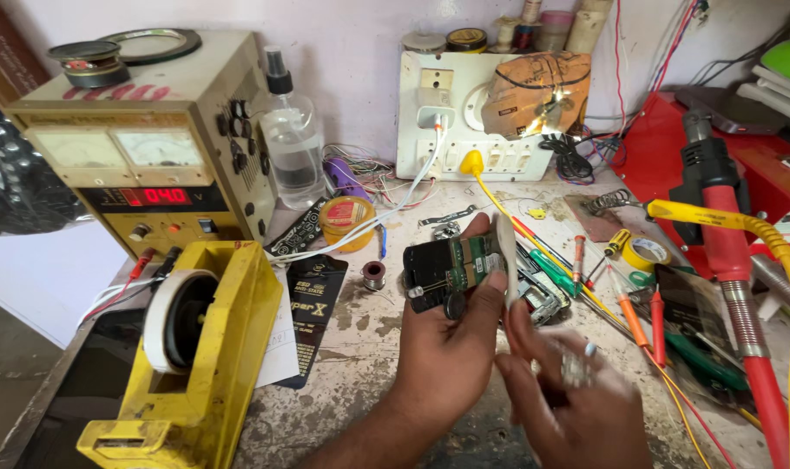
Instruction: The person cleans a disassembled mobile phone main board with a brush, probes the board with multimeter test leads, solders a component on the board with a soldering iron, and fits the board back into the phone housing with its display.
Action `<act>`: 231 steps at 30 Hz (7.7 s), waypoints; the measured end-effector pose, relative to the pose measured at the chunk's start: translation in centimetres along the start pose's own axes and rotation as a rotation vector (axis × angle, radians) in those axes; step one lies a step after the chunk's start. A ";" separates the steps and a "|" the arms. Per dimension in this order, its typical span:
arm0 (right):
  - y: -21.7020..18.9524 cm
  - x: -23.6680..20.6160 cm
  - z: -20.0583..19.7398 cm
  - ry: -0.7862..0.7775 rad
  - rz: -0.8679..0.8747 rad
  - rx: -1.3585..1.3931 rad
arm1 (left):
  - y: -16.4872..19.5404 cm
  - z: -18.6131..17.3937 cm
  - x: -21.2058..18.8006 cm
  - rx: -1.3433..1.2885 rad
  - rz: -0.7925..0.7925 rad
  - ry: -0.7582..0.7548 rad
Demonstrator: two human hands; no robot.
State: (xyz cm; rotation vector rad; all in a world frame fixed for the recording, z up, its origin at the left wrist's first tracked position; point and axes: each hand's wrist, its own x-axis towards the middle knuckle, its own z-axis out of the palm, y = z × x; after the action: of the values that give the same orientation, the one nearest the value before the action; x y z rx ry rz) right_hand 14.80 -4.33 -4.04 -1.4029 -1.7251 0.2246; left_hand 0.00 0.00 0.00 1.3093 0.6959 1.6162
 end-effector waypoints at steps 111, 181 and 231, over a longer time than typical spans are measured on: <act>5.8 5.1 -9.3 0.169 -0.369 -0.119 | 3.6 -5.3 2.4 -0.456 -0.360 -0.766; 3.3 5.5 -10.6 0.261 -0.123 0.036 | 4.7 -4.7 1.5 -0.309 -0.331 -0.830; 1.7 4.0 -9.8 0.278 -0.256 -0.199 | 3.0 -4.3 1.8 -0.350 -0.342 -0.730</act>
State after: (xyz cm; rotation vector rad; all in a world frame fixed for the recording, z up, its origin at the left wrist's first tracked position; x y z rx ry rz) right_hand 23.01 -3.88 2.79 -1.2670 -1.7047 -0.2776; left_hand -5.00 0.80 2.18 1.3045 0.1567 0.8378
